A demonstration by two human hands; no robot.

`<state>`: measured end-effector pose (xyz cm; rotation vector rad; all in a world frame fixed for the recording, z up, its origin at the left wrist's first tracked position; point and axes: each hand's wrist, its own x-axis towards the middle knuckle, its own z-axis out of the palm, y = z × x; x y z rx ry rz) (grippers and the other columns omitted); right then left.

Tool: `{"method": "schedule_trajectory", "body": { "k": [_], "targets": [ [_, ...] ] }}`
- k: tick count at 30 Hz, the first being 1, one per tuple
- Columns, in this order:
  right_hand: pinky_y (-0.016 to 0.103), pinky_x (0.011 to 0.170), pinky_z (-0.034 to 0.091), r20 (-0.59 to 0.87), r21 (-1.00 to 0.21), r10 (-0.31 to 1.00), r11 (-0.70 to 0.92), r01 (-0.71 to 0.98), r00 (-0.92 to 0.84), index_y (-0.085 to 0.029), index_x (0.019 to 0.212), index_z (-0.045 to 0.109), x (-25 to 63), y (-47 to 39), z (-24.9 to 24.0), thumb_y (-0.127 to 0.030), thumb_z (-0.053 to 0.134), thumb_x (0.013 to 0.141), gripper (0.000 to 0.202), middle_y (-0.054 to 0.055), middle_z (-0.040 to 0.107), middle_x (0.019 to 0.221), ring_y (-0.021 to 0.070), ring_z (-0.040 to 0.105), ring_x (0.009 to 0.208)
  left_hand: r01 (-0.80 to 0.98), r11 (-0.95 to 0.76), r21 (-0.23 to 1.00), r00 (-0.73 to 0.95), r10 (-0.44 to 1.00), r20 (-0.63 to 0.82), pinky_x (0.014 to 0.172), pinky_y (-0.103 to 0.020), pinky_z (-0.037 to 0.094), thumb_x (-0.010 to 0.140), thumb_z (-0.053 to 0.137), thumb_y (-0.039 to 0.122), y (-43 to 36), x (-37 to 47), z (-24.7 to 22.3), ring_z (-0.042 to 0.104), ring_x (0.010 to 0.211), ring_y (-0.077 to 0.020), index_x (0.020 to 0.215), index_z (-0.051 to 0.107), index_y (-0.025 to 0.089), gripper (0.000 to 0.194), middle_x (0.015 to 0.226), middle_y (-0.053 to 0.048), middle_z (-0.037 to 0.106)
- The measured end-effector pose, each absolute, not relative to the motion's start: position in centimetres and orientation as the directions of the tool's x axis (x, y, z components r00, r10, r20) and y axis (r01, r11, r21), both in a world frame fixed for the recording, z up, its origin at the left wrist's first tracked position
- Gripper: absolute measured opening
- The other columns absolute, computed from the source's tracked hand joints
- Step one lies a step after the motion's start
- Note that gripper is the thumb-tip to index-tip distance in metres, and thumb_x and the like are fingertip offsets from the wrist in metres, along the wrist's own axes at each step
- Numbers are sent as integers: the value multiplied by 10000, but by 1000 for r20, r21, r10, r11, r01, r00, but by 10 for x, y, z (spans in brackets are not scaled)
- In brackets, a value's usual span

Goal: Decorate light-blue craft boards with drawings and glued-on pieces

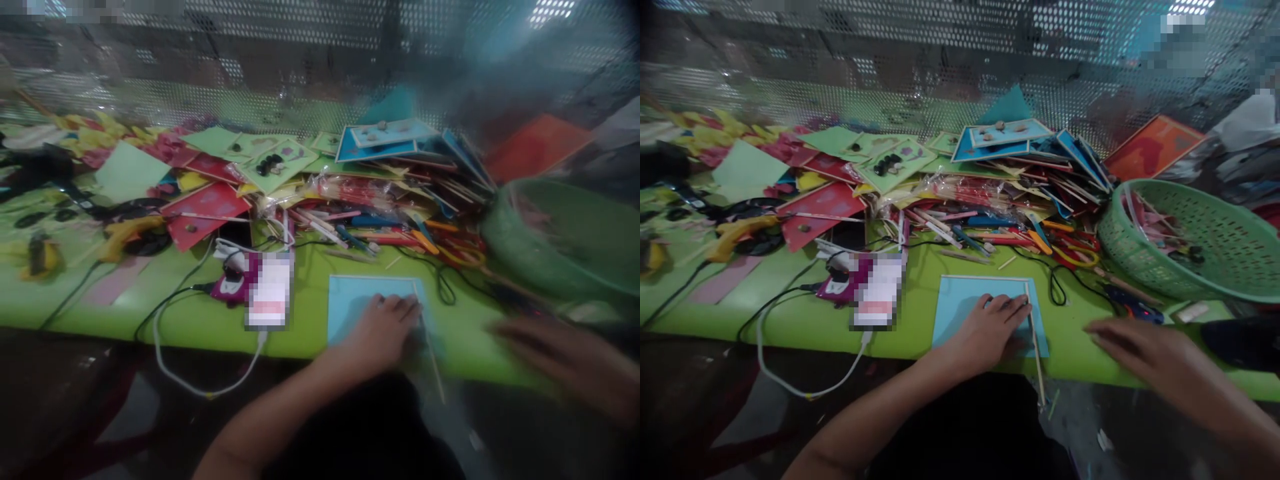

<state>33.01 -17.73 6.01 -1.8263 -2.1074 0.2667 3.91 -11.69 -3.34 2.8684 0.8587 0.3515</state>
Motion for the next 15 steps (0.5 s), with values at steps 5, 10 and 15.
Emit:
{"method": "schedule_trajectory", "body": {
  "k": [5,10,15],
  "targets": [
    [432,898,569,140,-227,939,340,913,-315,-237,1051,798,277,-80,46,-393,525,971,325,92,811,1078,289,754,988,509,-845,165,816,535,221,1010,-412,417,1052,441,418,-118,38,-34,485,1285,-248,1538,468,162,550,1643,-84,447],
    [397,896,524,171,-92,910,397,913,-378,-238,1115,789,231,-7,25,-271,522,980,302,86,787,1121,278,700,1050,539,-833,123,806,552,215,949,-403,424,1024,484,507,-118,43,-36,499,1233,-264,1508,510,180,585,1626,-104,458],
    [384,875,483,139,29,902,408,913,-408,-193,1152,772,220,29,8,-230,572,954,284,111,763,1105,287,647,1052,522,-843,132,814,539,216,943,-390,420,1037,451,510,-117,41,-32,506,1208,-248,1496,515,164,578,1600,-121,477]
  ]
}}
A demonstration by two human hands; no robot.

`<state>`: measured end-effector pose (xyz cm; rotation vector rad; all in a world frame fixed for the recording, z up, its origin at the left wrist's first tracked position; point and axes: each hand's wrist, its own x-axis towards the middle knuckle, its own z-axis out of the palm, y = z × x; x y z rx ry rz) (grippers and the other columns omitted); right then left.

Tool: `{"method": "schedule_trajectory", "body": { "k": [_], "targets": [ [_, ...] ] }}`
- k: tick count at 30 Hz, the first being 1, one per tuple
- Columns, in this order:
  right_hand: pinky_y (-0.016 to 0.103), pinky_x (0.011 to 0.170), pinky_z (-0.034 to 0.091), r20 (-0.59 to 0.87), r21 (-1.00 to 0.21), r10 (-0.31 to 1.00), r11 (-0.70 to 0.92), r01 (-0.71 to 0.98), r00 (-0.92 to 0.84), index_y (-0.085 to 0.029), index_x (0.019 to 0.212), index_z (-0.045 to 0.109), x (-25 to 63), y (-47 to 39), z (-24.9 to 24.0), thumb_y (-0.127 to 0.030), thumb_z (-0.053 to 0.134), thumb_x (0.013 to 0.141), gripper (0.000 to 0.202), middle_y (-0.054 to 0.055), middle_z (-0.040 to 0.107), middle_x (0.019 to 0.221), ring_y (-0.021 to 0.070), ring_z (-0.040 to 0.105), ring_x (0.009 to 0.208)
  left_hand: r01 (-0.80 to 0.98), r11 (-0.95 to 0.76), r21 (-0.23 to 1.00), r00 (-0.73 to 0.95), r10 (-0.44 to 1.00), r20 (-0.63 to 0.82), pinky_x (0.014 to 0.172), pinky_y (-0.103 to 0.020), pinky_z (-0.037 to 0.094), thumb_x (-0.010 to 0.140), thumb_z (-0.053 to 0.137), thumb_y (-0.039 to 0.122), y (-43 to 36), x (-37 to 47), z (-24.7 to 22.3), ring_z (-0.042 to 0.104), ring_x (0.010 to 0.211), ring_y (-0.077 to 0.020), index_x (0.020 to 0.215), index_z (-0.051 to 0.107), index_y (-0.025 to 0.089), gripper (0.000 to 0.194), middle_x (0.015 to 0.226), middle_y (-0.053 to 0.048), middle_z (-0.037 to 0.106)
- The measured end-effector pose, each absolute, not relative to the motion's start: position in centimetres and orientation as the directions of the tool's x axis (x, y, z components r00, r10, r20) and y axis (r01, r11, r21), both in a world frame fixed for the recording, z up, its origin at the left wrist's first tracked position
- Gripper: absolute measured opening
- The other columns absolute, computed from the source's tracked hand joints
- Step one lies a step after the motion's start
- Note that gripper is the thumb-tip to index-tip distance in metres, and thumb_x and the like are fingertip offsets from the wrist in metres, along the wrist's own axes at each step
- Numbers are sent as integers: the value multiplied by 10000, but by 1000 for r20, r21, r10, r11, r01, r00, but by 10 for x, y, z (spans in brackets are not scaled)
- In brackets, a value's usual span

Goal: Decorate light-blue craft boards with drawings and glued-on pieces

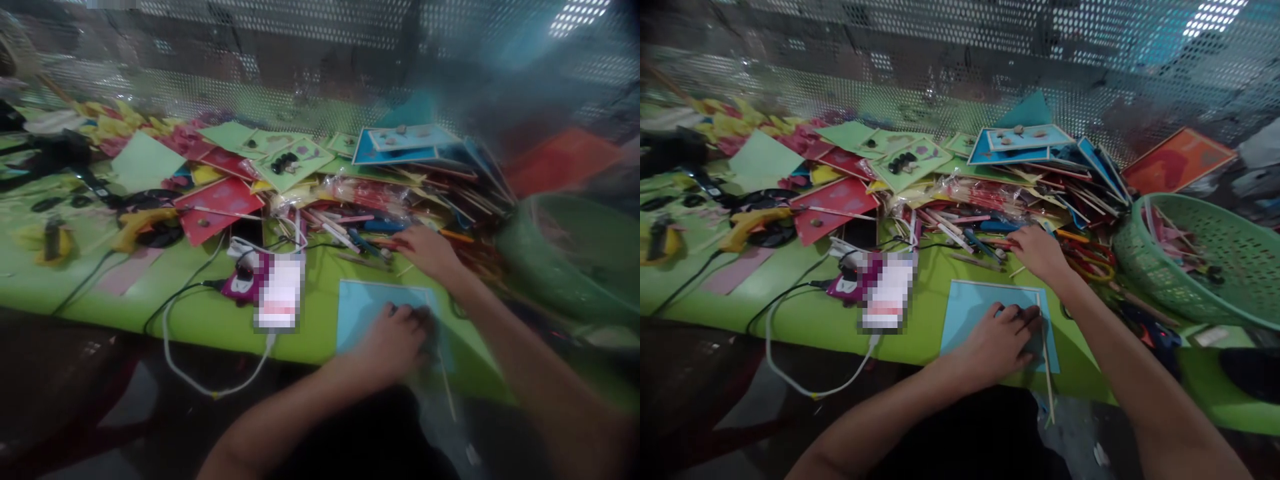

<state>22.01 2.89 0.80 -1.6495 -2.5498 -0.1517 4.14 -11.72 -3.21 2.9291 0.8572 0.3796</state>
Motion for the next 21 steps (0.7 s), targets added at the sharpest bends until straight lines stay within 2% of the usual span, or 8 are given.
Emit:
{"method": "schedule_trajectory", "body": {
  "k": [4,11,13,16,19,21],
  "targets": [
    [369,833,458,148,57,903,400,915,-404,-195,1118,768,221,42,-1,-251,621,935,242,112,749,1044,286,627,1019,510,-845,164,819,535,209,944,-392,421,1035,469,493,-117,39,-26,508,1221,-245,1503,499,147,582,1592,-122,488],
    [377,815,460,197,-54,913,375,926,-358,-172,927,756,221,41,4,-304,600,941,205,132,715,955,284,631,966,506,-838,204,813,542,213,944,-410,448,1027,498,481,-116,41,-30,530,1215,-243,1477,517,142,564,1572,-116,513],
    [393,818,471,216,-134,917,369,920,-337,-175,945,748,223,34,12,-338,590,947,227,131,725,967,286,642,949,503,-832,235,798,551,244,970,-422,452,1030,499,456,-116,41,-32,536,1219,-244,1464,529,152,531,1564,-111,522],
    [387,819,500,200,-352,934,351,867,-297,-192,997,733,229,13,26,-410,602,950,259,99,750,1002,265,674,924,513,-787,342,721,611,327,1042,-429,435,1058,452,402,-114,37,-26,525,1273,-244,1382,597,203,407,1538,-70,561],
    [369,825,522,138,-520,958,287,804,-252,-214,1048,738,238,-19,42,-470,640,939,295,64,764,1017,246,696,910,585,-657,475,519,753,404,1082,-413,414,1077,413,346,-111,25,-9,520,1303,-232,1250,667,243,323,1447,-40,638],
    [368,838,531,82,-600,968,237,764,-236,-231,1070,751,244,-44,51,-518,659,931,332,57,772,1025,247,705,928,635,-569,522,375,818,436,1100,-409,403,1070,436,348,-108,16,3,510,1324,-233,1295,644,235,326,1435,-63,639]
  ]
}}
